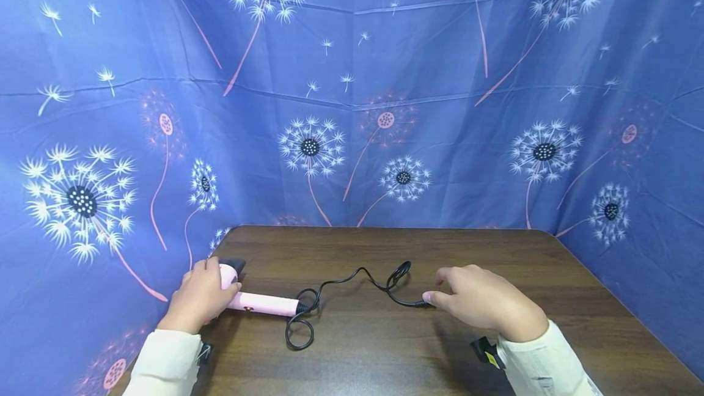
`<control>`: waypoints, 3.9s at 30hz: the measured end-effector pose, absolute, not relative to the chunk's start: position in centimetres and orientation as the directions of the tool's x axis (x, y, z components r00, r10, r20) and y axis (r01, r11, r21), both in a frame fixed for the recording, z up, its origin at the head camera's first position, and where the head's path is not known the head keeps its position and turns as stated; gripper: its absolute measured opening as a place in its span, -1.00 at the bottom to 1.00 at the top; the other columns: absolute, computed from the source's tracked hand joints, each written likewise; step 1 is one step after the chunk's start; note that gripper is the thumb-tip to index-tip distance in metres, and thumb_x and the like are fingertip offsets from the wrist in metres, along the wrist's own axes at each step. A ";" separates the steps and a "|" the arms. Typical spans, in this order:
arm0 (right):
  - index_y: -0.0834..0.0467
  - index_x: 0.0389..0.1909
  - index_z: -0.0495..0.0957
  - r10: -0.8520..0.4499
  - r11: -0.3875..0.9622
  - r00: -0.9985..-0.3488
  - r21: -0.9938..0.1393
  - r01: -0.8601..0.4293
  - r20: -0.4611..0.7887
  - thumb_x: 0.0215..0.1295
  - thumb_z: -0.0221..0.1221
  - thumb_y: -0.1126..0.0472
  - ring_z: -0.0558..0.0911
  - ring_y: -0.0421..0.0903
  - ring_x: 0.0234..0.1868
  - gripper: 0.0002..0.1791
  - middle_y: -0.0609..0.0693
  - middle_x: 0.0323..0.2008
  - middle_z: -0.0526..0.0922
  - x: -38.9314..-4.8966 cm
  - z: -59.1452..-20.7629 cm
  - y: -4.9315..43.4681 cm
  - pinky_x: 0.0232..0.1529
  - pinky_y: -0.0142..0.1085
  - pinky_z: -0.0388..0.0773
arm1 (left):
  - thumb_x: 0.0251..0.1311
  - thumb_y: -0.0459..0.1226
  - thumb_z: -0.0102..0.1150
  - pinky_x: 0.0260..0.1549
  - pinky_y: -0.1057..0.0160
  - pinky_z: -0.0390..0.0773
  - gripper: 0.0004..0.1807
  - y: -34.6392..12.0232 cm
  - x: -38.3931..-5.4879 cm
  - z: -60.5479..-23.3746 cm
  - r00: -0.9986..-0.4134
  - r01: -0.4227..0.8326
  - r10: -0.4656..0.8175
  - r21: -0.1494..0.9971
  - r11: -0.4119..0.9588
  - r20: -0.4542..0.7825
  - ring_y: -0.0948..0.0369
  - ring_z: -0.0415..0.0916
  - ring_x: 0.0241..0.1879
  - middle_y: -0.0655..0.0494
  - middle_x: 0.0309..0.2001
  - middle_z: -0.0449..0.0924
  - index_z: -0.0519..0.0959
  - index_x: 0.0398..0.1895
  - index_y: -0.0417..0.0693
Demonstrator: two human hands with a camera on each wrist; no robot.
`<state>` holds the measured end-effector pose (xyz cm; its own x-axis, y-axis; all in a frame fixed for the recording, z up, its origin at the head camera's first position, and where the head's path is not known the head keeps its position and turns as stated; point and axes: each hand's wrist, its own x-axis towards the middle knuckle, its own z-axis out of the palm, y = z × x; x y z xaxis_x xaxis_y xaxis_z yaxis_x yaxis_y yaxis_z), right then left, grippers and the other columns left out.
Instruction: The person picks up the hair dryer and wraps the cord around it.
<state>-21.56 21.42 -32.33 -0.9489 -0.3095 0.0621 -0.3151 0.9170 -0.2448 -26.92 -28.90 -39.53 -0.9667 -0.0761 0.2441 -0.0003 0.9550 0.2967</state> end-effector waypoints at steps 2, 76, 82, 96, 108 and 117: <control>0.04 0.09 0.66 -0.307 0.918 -0.950 -0.243 -0.312 0.061 0.37 0.22 -0.28 0.73 0.03 0.06 -0.47 -0.07 0.01 0.77 -21.5 -32.3 21.5 0.05 0.12 0.63 | 0.16 -0.01 0.35 -0.18 -0.52 0.51 -0.15 -28.9 -26.9 -39.5 -0.969 0.003 -0.071 0.300 0.954 0.236 -0.52 0.42 0.06 -0.56 0.15 0.39 0.31 0.28 -0.49; -0.06 0.02 0.67 -0.317 0.921 -0.947 -0.225 -0.319 0.043 0.38 0.22 -0.26 0.73 0.00 -0.01 -0.58 -0.08 -0.06 0.77 -21.7 -31.8 21.7 -0.01 0.10 0.63 | -0.26 0.00 0.54 -0.49 -0.17 0.53 0.25 -32.1 -27.5 -42.4 -0.982 -0.008 -0.060 0.280 0.960 0.178 -0.22 0.63 -0.27 -0.43 -0.09 0.60 0.09 0.57 -0.10; -0.08 0.04 0.67 -0.312 0.921 -0.950 -0.235 -0.309 0.025 0.37 0.21 -0.29 0.72 0.01 0.03 -0.55 -0.09 -0.02 0.77 -21.5 -31.9 21.8 0.02 0.11 0.62 | -0.28 -0.01 0.55 -0.51 -0.16 0.53 0.26 -32.0 -27.5 -42.8 -0.980 0.005 -0.055 0.295 0.956 0.193 -0.21 0.63 -0.29 -0.44 -0.12 0.60 0.11 0.56 -0.11; -0.12 0.01 0.67 -0.342 0.911 -0.939 -0.228 -0.343 0.045 0.35 0.21 -0.30 0.73 -0.02 0.00 -0.58 -0.13 -0.05 0.77 -21.0 -31.6 21.4 -0.02 0.09 0.63 | -0.30 -0.01 0.56 -0.49 -0.18 0.54 0.26 -32.2 -27.3 -43.3 -0.977 0.005 -0.060 0.300 0.954 0.206 -0.21 0.63 -0.29 -0.45 -0.12 0.61 0.11 0.55 -0.15; -0.07 0.05 0.65 -0.329 0.912 -0.944 -0.246 -0.328 0.039 0.40 0.18 -0.28 0.72 -0.05 -0.01 -0.56 -0.12 -0.07 0.76 -20.9 -30.8 22.0 -0.02 0.07 0.63 | -0.26 -0.07 0.54 -0.51 -0.20 0.53 0.23 -32.1 -27.4 -42.5 -0.971 0.027 -0.042 0.283 0.959 0.236 -0.28 0.63 -0.27 -0.48 -0.12 0.60 0.09 0.55 -0.15; -0.06 0.07 0.64 -0.318 0.914 -0.948 -0.256 -0.315 0.031 0.41 0.17 -0.30 0.71 -0.03 0.01 -0.54 -0.11 -0.04 0.76 -20.7 -30.6 22.2 -0.01 0.07 0.63 | -0.26 -0.06 0.53 -0.49 -0.21 0.54 0.23 -32.2 -27.2 -42.8 -0.973 0.006 -0.060 0.285 0.958 0.223 -0.30 0.64 -0.20 -0.50 -0.08 0.60 0.08 0.56 -0.13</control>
<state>-20.71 22.21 -30.62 -0.9477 -0.3177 0.0305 -0.3147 0.9141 -0.2558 -27.24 -32.23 -42.85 -0.9731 -0.0601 0.2226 0.0060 0.9585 0.2851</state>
